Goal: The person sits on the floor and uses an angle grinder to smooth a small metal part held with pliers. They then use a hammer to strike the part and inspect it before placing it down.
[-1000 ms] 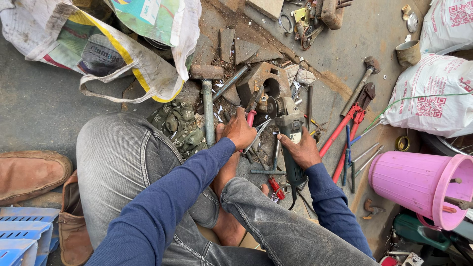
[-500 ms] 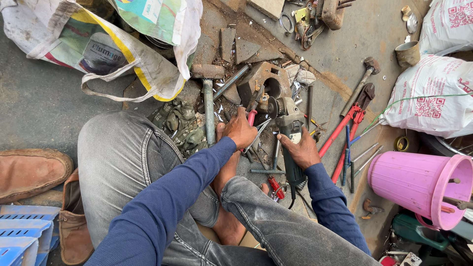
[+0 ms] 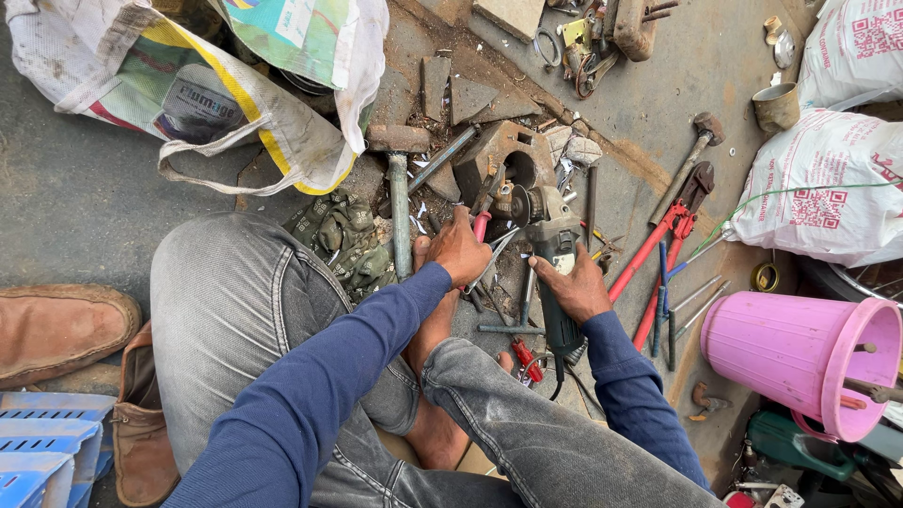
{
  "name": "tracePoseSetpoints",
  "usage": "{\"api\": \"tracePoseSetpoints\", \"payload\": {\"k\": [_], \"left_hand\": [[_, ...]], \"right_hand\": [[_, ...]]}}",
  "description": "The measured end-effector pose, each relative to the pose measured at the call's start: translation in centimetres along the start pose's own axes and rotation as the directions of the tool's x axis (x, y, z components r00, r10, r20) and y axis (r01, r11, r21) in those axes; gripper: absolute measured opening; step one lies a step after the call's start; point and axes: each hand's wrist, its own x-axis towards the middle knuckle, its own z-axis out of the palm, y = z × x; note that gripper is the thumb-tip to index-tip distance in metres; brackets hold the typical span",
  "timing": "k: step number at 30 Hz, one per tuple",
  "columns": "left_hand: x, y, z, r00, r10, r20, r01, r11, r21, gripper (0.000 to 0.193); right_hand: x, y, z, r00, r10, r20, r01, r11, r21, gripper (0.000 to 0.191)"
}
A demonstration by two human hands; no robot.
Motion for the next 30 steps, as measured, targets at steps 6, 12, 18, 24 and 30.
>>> {"api": "tracePoseSetpoints", "payload": {"k": [6,12,18,24,30], "left_hand": [[-0.1,0.0,0.1,1.0,0.008,-0.012,-0.009,1.0,-0.009,0.075],[0.1,-0.3,0.3,0.999,0.029,-0.027,-0.03,0.999,-0.017,0.073],[0.5,-0.8,0.6,1.0,-0.009,0.012,0.009,1.0,-0.012,0.072],[1.5,-0.3,-0.7,0.999,0.047,-0.015,-0.048,0.999,-0.026,0.067],[4.0,-0.8,-1.9,0.979,-0.009,0.203,0.059,0.969,-0.241,0.071]], "right_hand": [[0.0,-0.3,-0.1,1.0,0.014,-0.002,-0.014,1.0,-0.01,0.106],[-0.1,0.5,0.3,0.999,0.019,-0.026,-0.02,0.999,-0.046,0.106],[-0.4,1.6,0.3,0.994,-0.109,0.003,0.109,0.994,-0.013,0.092],[-1.8,2.9,0.9,0.995,0.026,0.091,-0.067,0.877,0.475,0.066],[-2.1,5.9,-0.3,0.996,-0.057,0.07,-0.003,0.75,0.661,0.051]]}}
